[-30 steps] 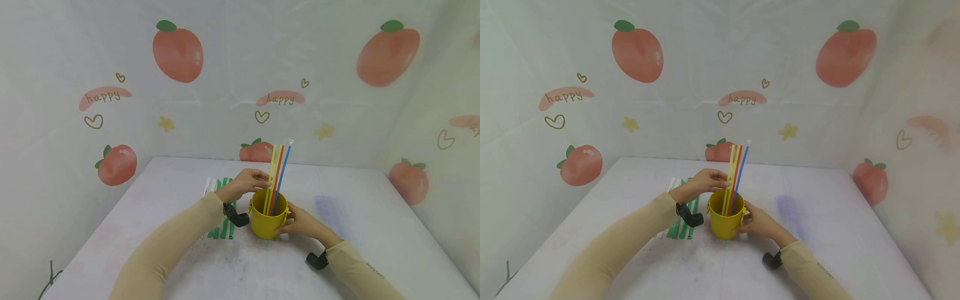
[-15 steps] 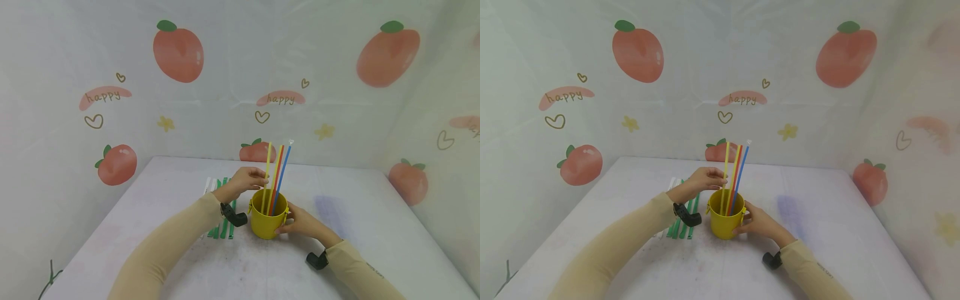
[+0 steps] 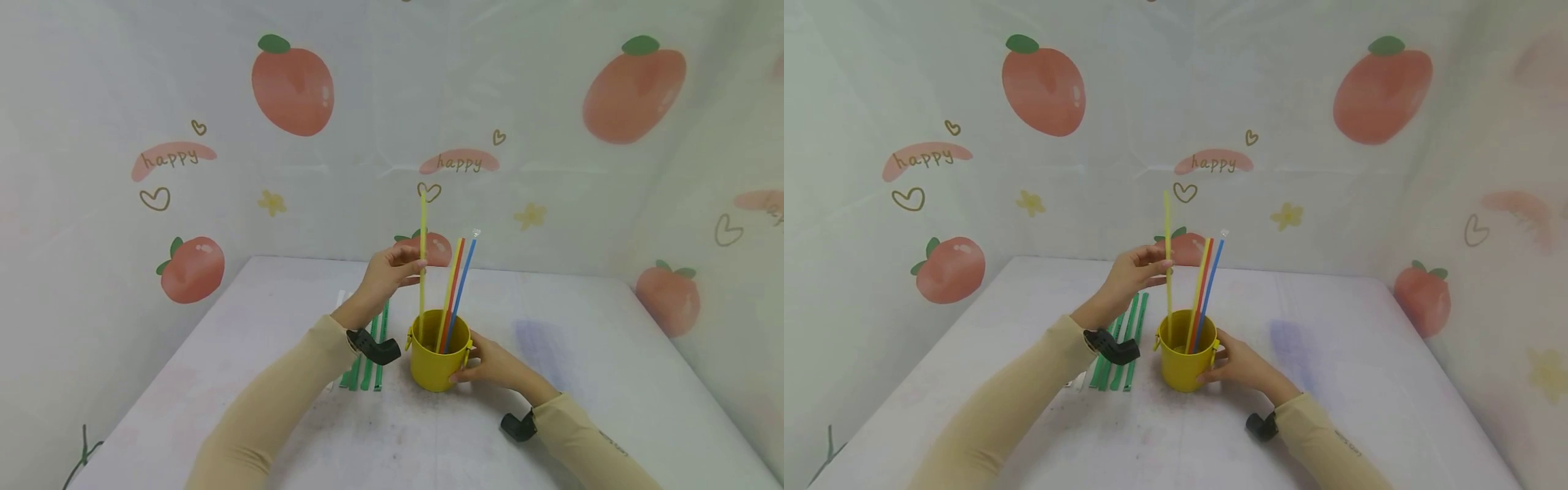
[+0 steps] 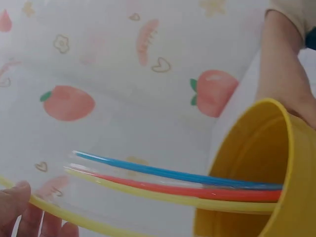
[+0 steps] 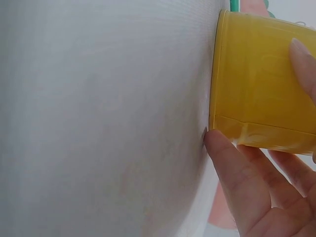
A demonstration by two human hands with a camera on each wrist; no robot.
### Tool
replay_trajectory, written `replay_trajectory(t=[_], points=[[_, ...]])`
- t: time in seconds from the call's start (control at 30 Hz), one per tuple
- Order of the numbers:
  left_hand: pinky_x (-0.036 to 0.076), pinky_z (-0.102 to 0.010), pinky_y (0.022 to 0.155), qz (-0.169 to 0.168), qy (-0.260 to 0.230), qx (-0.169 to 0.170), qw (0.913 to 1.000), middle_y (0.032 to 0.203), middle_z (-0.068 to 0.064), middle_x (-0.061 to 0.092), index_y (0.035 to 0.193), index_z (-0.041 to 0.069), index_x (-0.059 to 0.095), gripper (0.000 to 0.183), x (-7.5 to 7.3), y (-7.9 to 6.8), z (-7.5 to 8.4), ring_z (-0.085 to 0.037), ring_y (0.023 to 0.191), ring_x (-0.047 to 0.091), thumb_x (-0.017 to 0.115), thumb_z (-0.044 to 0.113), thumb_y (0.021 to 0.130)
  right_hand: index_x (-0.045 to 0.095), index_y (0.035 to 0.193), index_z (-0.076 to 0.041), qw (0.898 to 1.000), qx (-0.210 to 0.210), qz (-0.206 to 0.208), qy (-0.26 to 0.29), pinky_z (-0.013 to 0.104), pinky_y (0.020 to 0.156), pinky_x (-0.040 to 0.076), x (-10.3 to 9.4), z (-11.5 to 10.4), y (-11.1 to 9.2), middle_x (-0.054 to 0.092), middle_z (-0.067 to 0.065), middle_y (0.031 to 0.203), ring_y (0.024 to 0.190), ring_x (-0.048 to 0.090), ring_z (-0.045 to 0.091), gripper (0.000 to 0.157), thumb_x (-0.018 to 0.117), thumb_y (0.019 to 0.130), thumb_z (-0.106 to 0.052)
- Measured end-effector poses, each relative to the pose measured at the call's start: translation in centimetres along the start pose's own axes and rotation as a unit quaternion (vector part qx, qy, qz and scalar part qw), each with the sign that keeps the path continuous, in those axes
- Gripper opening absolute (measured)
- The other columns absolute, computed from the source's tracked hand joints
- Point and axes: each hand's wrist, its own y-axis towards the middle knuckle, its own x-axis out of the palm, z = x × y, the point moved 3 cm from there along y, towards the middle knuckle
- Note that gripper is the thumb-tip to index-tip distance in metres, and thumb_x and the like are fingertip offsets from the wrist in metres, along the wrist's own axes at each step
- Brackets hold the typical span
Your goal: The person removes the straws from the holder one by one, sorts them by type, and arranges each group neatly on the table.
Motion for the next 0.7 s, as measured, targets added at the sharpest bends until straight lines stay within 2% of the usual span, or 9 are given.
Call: replay_trajectory(t=[0.13,0.23,0.4,0.57,0.7], points=[[0.057,-0.035,0.087,0.014,-0.017,0.054,0.9983,0.102,-0.008,0.064,0.114,-0.003,0.062,0.026,-0.4,-0.3,1.7,-0.012,0.087,0.066,0.066,0.009,0.092,0.023,0.153,-0.008,1.0,-0.002,0.001,-0.003,0.055,0.096,0.048,0.0,0.0,0.0,0.04,0.019,0.15,0.121,0.055,0.042,0.104,0.085,0.073,-0.032],[0.058,-0.033,0.084,0.027,-0.029,0.09,0.9951,0.098,-0.004,0.064,0.116,-0.001,0.061,0.026,-0.8,-0.7,2.9,-0.011,0.085,0.066,0.065,0.007,0.092,0.023,0.154,-0.009,1.0,-0.002,0.001,-0.006,0.055,0.096,0.049,0.0,0.0,0.0,0.04,0.019,0.149,0.12,0.055,0.042,0.104,0.085,0.073,-0.032],[0.06,-0.032,0.078,0.054,-0.048,0.135,0.9882,0.093,0.0,0.064,0.122,0.002,0.059,0.033,-1.8,-1.2,5.0,-0.011,0.081,0.068,0.066,0.005,0.09,0.023,0.154,-0.01,1.0,-0.001,0.005,-0.01,0.054,0.095,0.05,0.0,0.2,0.0,0.04,0.019,0.15,0.121,0.055,0.041,0.104,0.085,0.073,-0.032],[0.06,-0.032,0.074,0.074,-0.053,0.151,0.9843,0.089,0.002,0.065,0.126,0.001,0.058,0.037,-3.1,-1.5,6.3,-0.012,0.08,0.068,0.067,0.004,0.09,0.024,0.153,-0.01,1.0,-0.002,0.006,-0.009,0.054,0.096,0.049,0.0,0.2,0.0,0.039,0.019,0.15,0.121,0.055,0.041,0.103,0.085,0.073,-0.033],[0.06,-0.03,0.07,0.089,-0.061,0.149,0.9829,0.087,0.004,0.067,0.127,0.0,0.057,0.039,-4.4,-1.6,6.5,-0.012,0.077,0.068,0.067,0.003,0.09,0.025,0.153,-0.01,1.0,0.002,0.005,-0.006,0.054,0.096,0.049,0.0,0.2,0.0,0.039,0.019,0.151,0.121,0.055,0.042,0.103,0.085,0.073,-0.033]])
